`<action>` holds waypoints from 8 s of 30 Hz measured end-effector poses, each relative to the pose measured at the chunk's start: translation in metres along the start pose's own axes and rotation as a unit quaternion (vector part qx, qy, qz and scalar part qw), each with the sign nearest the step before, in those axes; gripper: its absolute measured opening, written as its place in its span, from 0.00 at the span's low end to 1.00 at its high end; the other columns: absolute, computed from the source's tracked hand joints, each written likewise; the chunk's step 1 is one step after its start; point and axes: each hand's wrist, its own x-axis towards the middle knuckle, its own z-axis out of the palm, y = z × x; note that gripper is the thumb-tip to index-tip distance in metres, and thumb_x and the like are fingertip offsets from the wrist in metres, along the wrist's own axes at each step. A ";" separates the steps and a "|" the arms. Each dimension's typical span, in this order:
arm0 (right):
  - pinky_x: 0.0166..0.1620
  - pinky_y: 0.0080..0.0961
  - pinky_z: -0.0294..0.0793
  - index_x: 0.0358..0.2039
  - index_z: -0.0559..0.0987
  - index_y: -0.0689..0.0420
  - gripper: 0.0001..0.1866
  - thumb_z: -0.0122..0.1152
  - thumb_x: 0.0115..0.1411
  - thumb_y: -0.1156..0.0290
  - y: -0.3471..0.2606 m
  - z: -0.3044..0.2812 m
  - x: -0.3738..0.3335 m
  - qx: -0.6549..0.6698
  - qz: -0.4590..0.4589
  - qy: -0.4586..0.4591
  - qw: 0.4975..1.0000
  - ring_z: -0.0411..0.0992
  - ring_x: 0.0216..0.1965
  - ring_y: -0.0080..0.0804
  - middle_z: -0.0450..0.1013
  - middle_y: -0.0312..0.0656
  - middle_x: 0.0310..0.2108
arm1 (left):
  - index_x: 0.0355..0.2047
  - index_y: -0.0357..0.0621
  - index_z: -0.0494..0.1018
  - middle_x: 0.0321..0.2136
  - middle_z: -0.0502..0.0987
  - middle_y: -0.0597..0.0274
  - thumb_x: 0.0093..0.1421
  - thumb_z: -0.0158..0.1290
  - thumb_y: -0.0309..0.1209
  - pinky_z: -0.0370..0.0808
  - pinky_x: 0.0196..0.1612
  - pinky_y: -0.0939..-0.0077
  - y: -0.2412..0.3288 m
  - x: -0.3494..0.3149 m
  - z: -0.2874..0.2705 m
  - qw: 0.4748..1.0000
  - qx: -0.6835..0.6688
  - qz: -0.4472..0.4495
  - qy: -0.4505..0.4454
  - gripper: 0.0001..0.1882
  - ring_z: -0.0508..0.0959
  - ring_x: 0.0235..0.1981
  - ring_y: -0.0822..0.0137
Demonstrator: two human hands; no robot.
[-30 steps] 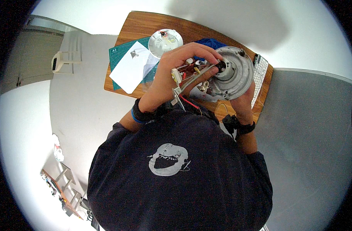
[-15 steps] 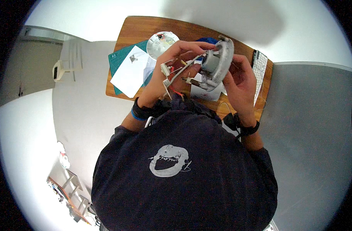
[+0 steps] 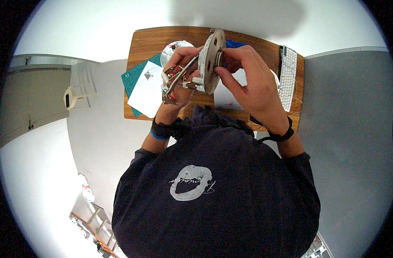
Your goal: The person disassembles a white cylindrical appliance, wipes the internal components with a blue cloth, and reassembles the unit. The person handles the appliance parts and a cloth on a wooden desk.
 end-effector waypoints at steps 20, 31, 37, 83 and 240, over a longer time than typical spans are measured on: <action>0.48 0.38 0.77 0.55 0.67 0.64 0.25 0.69 0.63 0.71 0.018 0.011 -0.008 -0.022 -0.021 -0.040 0.999 0.75 0.43 0.51 0.70 0.53 0.43 | 0.65 0.45 0.66 0.58 0.77 0.54 0.70 0.56 0.25 0.84 0.56 0.65 -0.011 -0.020 0.000 0.962 -0.217 -0.148 0.079 0.24 0.81 0.56 0.61; 0.52 0.43 0.77 0.56 0.67 0.62 0.25 0.68 0.64 0.68 0.026 0.012 -0.013 -0.055 -0.039 -0.072 0.995 0.75 0.49 0.58 0.72 0.57 0.49 | 0.64 0.43 0.69 0.55 0.79 0.55 0.72 0.54 0.28 0.86 0.52 0.66 -0.006 -0.017 -0.008 0.946 -0.260 -0.194 0.030 0.21 0.83 0.53 0.63; 0.49 0.41 0.78 0.56 0.68 0.61 0.25 0.68 0.64 0.67 0.013 0.000 -0.013 0.054 0.132 -0.123 0.982 0.77 0.46 0.55 0.74 0.55 0.45 | 0.62 0.42 0.70 0.53 0.80 0.57 0.72 0.54 0.30 0.86 0.48 0.69 0.005 -0.016 0.007 0.967 -0.114 -0.215 0.079 0.20 0.83 0.50 0.66; 0.57 0.37 0.83 0.63 0.72 0.52 0.23 0.52 0.76 0.54 0.227 0.112 -0.048 0.523 0.431 -0.160 0.717 0.79 0.54 0.33 0.76 0.40 0.57 | 0.74 0.42 0.55 0.64 0.71 0.49 0.72 0.54 0.33 0.67 0.68 0.64 -0.084 0.037 -0.075 0.946 0.028 -0.318 -0.052 0.34 0.71 0.65 0.60; 0.56 0.42 0.79 0.53 0.81 0.44 0.33 0.80 0.42 0.70 0.074 0.012 -0.038 -0.022 0.014 -0.050 0.998 0.77 0.54 0.51 0.77 0.46 0.51 | 0.67 0.41 0.62 0.62 0.72 0.51 0.73 0.47 0.32 0.72 0.67 0.57 -0.021 0.025 -0.002 0.924 -0.244 -0.264 0.130 0.24 0.75 0.62 0.56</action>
